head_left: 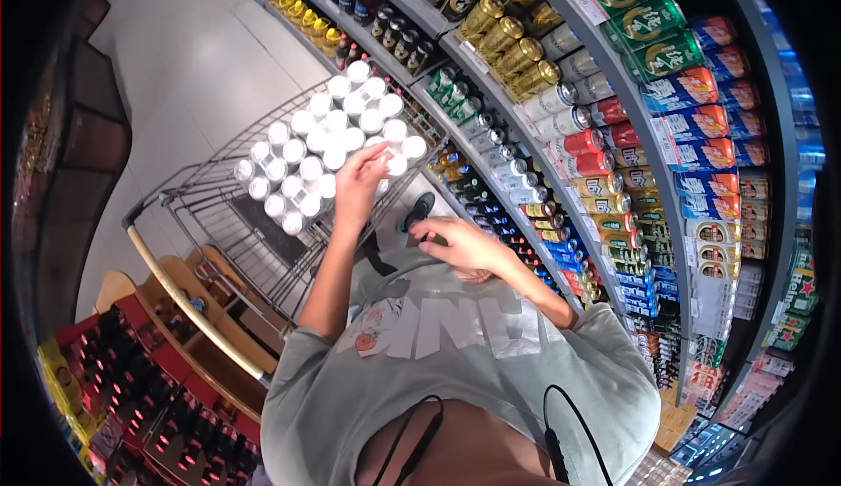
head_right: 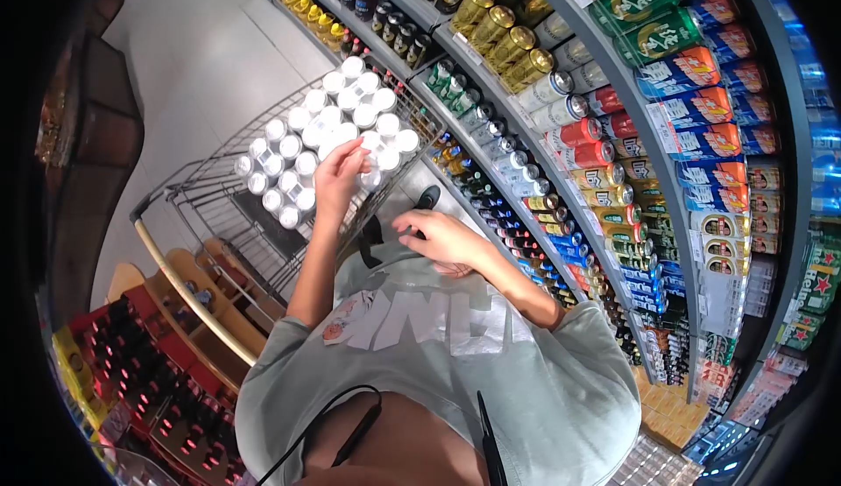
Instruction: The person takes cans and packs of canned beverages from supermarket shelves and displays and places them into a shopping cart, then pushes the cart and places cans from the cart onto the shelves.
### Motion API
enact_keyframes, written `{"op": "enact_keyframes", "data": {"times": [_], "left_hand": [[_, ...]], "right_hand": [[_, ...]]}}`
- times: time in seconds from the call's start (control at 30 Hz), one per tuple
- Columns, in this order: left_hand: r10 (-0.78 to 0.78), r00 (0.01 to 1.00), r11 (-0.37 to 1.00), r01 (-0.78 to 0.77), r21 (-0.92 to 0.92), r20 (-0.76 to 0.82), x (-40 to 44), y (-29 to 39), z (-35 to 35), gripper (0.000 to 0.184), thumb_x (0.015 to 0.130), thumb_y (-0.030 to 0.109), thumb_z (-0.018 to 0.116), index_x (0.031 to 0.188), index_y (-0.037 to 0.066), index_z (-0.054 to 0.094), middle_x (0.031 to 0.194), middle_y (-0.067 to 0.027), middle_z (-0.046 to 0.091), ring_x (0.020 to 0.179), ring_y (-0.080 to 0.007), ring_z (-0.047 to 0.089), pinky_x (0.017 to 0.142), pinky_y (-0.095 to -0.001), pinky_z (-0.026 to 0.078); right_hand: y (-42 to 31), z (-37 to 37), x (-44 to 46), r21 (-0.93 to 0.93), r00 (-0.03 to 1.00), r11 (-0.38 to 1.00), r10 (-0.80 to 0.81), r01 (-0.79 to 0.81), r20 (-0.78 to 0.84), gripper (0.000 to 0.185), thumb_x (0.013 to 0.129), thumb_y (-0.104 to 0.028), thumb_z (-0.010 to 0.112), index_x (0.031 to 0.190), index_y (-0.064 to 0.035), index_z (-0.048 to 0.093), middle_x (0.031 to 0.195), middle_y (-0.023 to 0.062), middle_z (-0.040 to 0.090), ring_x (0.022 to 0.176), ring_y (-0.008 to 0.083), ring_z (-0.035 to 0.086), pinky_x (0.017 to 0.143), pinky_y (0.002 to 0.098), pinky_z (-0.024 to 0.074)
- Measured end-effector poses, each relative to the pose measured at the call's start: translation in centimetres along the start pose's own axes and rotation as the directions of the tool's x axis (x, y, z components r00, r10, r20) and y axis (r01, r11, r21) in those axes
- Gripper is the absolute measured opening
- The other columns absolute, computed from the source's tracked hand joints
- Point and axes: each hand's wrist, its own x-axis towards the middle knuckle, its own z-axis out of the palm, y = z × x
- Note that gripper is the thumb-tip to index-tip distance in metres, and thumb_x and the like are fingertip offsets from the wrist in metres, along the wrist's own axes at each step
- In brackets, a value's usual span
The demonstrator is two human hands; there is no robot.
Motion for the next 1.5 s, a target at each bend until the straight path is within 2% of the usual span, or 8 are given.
{"op": "enact_keyframes", "data": {"times": [0.13, 0.23, 0.37, 0.57, 0.8, 1.07, 1.2, 1.5], "left_hand": [[0.404, 0.904, 0.548, -0.118, 0.828, -0.138, 3.5, -3.3, -8.5, 0.017, 0.084, 0.012, 0.075, 0.099, 0.004, 0.071, 0.097, -0.0101, 0.070, 0.095, -0.0255, 0.063, 0.084, -0.0371, 0.049], [0.477, 0.870, 0.304, -0.034, 0.952, -0.121, 4.8, -5.2, -15.0, 0.014, 0.085, 0.015, 0.074, 0.091, 0.004, 0.070, 0.095, -0.0106, 0.068, 0.096, -0.0320, 0.060, 0.088, -0.0422, 0.046], [0.526, 0.848, 0.121, 0.012, 0.993, -0.075, 6.0, -8.1, -19.5, 0.026, 0.097, 0.021, 0.058, 0.090, 0.000, 0.070, 0.104, -0.0090, 0.067, 0.103, -0.0327, 0.058, 0.090, -0.0451, 0.044], [0.564, 0.824, 0.113, -0.018, 0.993, -0.049, 5.0, -12.0, -20.7, 0.018, 0.094, 0.008, 0.057, 0.109, -0.003, 0.061, 0.128, -0.0180, 0.057, 0.120, -0.0376, 0.052, 0.102, -0.0463, 0.040], [0.556, 0.791, 0.048, 0.277, 0.960, -0.256, 5.0, -11.7, -19.8, 0.052, 0.092, 0.011, 0.057, 0.141, -0.002, 0.045, 0.154, -0.0171, 0.039, 0.145, -0.0351, 0.032, 0.120, -0.0499, 0.023], [0.520, 0.808, 0.052, 0.292, 0.955, -0.276, 5.3, -12.1, -20.2, 0.059, 0.087, 0.005, 0.053, 0.145, 0.001, 0.044, 0.156, -0.0159, 0.037, 0.147, -0.0340, 0.030, 0.121, -0.0499, 0.022], [0.513, 0.809, 0.073, 0.293, 0.953, -0.288, 5.5, -12.2, -20.3, 0.062, 0.083, 0.001, 0.051, 0.145, 0.002, 0.044, 0.156, -0.0145, 0.038, 0.147, -0.0338, 0.030, 0.121, -0.0498, 0.023], [0.501, 0.820, 0.081, 0.274, 0.958, -0.277, 6.2, -12.1, -20.4, 0.069, 0.076, 0.003, 0.047, 0.145, 0.002, 0.045, 0.156, -0.0147, 0.038, 0.147, -0.0338, 0.029, 0.122, -0.0488, 0.021]], "right_hand": [[0.3, -2.4, -0.4, -0.037, 0.994, 0.999, -0.007, 0.003, -0.109, 0.023, 0.085, -0.020, 0.075, 0.096, -0.0024, 0.064, 0.091, 0.0117, 0.069, 0.086, 0.0249, 0.068, 0.076, 0.0371, 0.0541], [0.0, -5.0, -0.8, -0.007, 0.978, 0.993, 0.113, -0.117, -0.176, 0.025, 0.081, -0.022, 0.079, 0.090, -0.0052, 0.062, 0.086, 0.0073, 0.067, 0.081, 0.0219, 0.067, 0.072, 0.0344, 0.0528], [1.8, -7.3, -0.8, -0.080, 0.958, 0.997, -0.020, -0.003, -0.287, 0.023, 0.078, -0.016, 0.082, 0.085, -0.0049, 0.063, 0.081, 0.0055, 0.065, 0.078, 0.0212, 0.065, 0.069, 0.0330, 0.0509], [1.9, -12.5, -0.1, -0.221, 0.948, 0.974, -0.108, 0.041, -0.298, 0.013, 0.082, -0.010, 0.076, 0.088, -0.0026, 0.068, 0.082, 0.0090, 0.067, 0.080, 0.0253, 0.067, 0.073, 0.0357, 0.0520], [1.6, -21.4, 3.0, -0.407, 0.956, 0.913, -0.104, -0.017, -0.274, 0.028, 0.100, -0.025, 0.054, 0.106, -0.0026, 0.069, 0.100, 0.0151, 0.070, 0.100, 0.0322, 0.065, 0.091, 0.0408, 0.0500], [6.4, -33.9, 14.6, -0.538, 0.861, 0.833, -0.174, -0.130, -0.478, 0.053, 0.096, -0.031, 0.059, 0.139, -0.0023, 0.048, 0.134, 0.0201, 0.055, 0.127, 0.0348, 0.051, 0.109, 0.0410, 0.0395], [8.2, -37.7, 19.4, -0.408, 0.906, 0.880, 0.056, -0.243, -0.420, 0.079, 0.091, -0.036, 0.068, 0.152, -0.0024, 0.030, 0.153, 0.0273, 0.037, 0.141, 0.0361, 0.039, 0.114, 0.0401, 0.0346], [15.3, -39.3, 24.5, -0.422, 0.948, 0.903, -0.063, -0.079, -0.312, 0.103, 0.083, -0.039, 0.078, 0.156, -0.0009, 0.017, 0.157, 0.0249, 0.026, 0.148, 0.0323, 0.025, 0.121, 0.0389, 0.0218]]}}
